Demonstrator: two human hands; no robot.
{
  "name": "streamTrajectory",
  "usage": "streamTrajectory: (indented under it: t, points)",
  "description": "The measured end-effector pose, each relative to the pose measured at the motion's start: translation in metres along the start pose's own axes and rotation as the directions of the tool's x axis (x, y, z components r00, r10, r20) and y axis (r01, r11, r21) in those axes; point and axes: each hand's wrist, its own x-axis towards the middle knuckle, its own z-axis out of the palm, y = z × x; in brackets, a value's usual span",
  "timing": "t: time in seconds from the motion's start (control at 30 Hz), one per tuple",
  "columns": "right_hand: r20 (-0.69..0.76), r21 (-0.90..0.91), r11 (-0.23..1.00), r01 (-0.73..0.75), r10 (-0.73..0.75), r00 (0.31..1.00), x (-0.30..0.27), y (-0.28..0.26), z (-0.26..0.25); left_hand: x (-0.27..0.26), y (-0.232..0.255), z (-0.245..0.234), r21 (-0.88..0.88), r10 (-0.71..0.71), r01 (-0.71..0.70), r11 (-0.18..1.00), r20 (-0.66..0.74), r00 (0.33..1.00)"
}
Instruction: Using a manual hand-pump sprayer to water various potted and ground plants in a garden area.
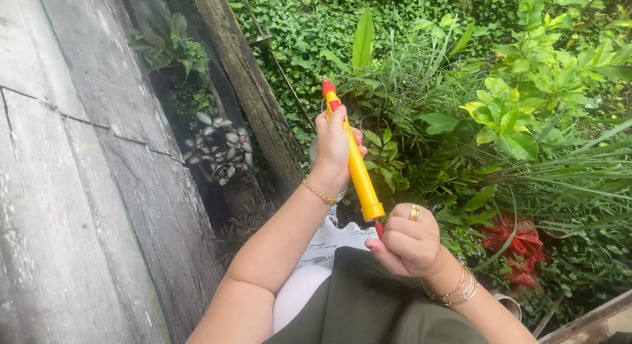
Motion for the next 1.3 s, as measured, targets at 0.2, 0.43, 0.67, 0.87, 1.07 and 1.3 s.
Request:
streamTrajectory:
  t: [0.2,0.43,0.67,0.87,1.07,1.3]
  points:
    - [-0.037,0.03,0.999,0.042,-0.041,0.998,-0.015,0.015,0.006,0.007,-0.014,-0.008,0.004,0.121,-0.121,0.993,0.013,0.993]
    - [-0.099,0.069,0.997,0.035,-0.028,0.995,-0.016,0.006,-0.002,0.005,-0.009,-0.011,-0.02,0.207,-0.206,0.978,0.041,0.978]
    - [-0.12,0.064,0.998,-0.023,0.03,0.992,-0.027,0.018,-0.002,0.013,-0.032,-0.008,-0.038,0.179,-0.177,0.984,0.054,0.982]
    - [-0.088,0.084,0.997,-0.002,0.01,0.996,-0.028,0.013,-0.011,0.019,-0.035,-0.012,-0.083,0.21,-0.207,0.975,0.031,0.977]
    - [-0.115,0.127,0.992,-0.026,0.04,0.993,-0.032,0.017,-0.002,0.011,-0.032,-0.017,-0.072,0.214,-0.213,0.974,0.015,0.977]
    - [-0.095,0.172,0.985,-0.004,0.021,0.995,-0.035,0.016,0.005,0.005,-0.036,-0.027,-0.093,0.244,-0.248,0.964,-0.049,0.969]
